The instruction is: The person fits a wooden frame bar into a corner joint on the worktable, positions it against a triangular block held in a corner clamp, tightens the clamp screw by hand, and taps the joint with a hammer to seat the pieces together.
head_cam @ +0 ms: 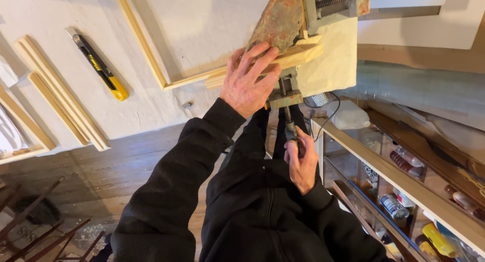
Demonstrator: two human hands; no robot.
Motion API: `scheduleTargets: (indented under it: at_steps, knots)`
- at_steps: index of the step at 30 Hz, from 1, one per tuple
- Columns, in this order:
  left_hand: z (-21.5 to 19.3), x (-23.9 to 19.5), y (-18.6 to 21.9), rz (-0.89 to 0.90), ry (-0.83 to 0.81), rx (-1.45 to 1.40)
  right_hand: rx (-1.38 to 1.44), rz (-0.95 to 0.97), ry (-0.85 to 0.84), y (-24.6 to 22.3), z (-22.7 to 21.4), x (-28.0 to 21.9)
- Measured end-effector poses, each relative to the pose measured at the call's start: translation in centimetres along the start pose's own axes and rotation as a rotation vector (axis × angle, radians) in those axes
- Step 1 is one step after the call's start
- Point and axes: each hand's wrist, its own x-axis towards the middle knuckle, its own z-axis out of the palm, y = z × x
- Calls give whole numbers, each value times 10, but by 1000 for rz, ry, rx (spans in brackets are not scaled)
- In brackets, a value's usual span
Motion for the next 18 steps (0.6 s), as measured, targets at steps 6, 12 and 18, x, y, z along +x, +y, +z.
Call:
scheduleTargets:
  at_steps: [6,12,18]
  knots:
    - [-1,0,0,6,-17,-8,804,495,-190,27,-18,6]
    - [0,-1,2,-8,-22,10,695,503,-159,4,-6,12]
    - [0,-2,1,1,-24,31,940,710,-170,1,-7,9]
